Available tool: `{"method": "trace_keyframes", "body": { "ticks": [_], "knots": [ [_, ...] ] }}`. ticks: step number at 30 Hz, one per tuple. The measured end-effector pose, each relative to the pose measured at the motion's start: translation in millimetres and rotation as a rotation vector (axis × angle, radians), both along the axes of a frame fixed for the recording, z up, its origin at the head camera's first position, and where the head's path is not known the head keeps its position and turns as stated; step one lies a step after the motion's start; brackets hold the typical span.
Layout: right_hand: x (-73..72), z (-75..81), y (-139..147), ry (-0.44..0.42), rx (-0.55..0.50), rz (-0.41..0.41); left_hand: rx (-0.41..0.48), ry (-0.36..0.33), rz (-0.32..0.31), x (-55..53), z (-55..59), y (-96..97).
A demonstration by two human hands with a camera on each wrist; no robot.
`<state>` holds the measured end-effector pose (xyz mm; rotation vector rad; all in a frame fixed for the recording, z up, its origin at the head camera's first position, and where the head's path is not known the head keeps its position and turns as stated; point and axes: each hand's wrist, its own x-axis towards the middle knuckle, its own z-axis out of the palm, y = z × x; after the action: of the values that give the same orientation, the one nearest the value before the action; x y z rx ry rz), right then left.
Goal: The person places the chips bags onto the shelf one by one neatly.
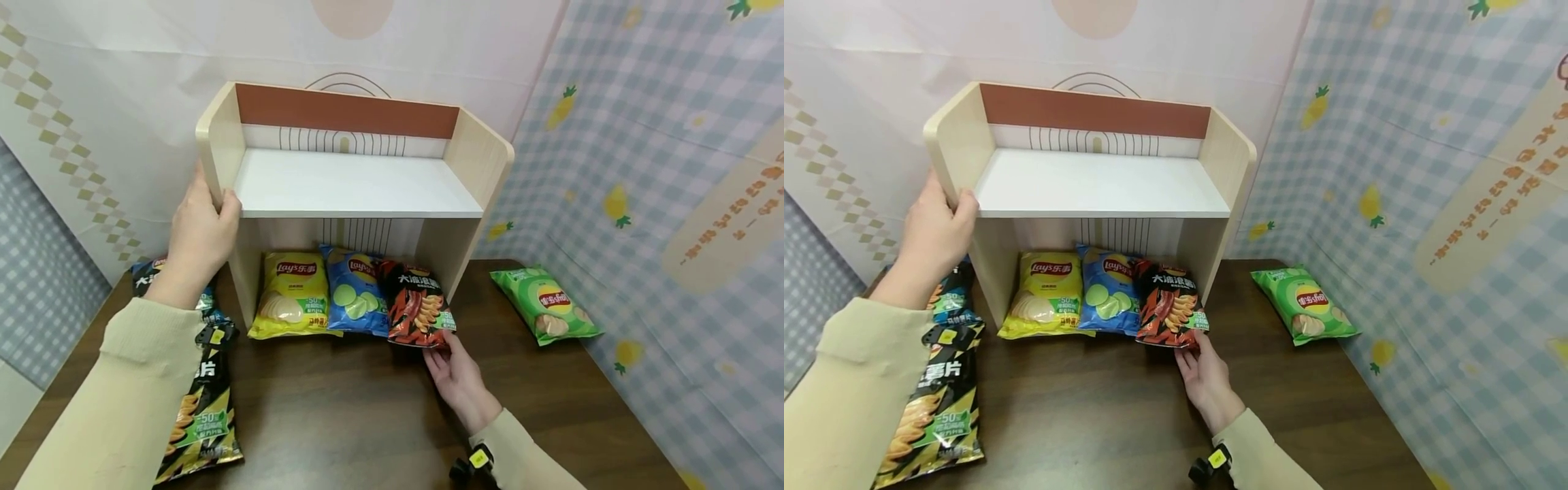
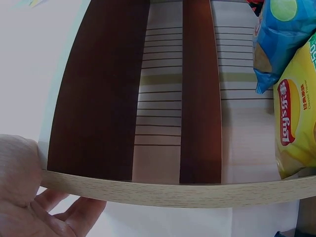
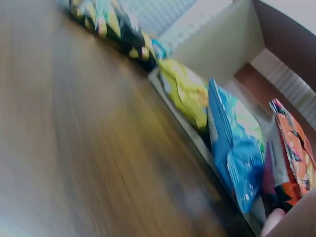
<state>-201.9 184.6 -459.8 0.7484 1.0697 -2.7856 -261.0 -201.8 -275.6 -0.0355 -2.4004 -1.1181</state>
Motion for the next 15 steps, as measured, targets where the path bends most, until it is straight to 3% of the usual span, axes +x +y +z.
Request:
{"method": "trace_keyframes", "body": {
  "ticks": [5,11,15],
  "knots": [
    [2.0,2.3,-10.9,0.035,-0.079,0.012,0.0,0.003,0.002,1.1,0.8,0.2],
    [-0.9,-3.4,-11.7,0.026,-0.043,0.119,-0.001,0.007,0.004,0.7,-0.5,0.5],
    [-6.0,-3.9,-6.9,0.014,-0.035,0.137,0.0,0.011,0.005,0.2,-0.5,0.0]
  ]
}}
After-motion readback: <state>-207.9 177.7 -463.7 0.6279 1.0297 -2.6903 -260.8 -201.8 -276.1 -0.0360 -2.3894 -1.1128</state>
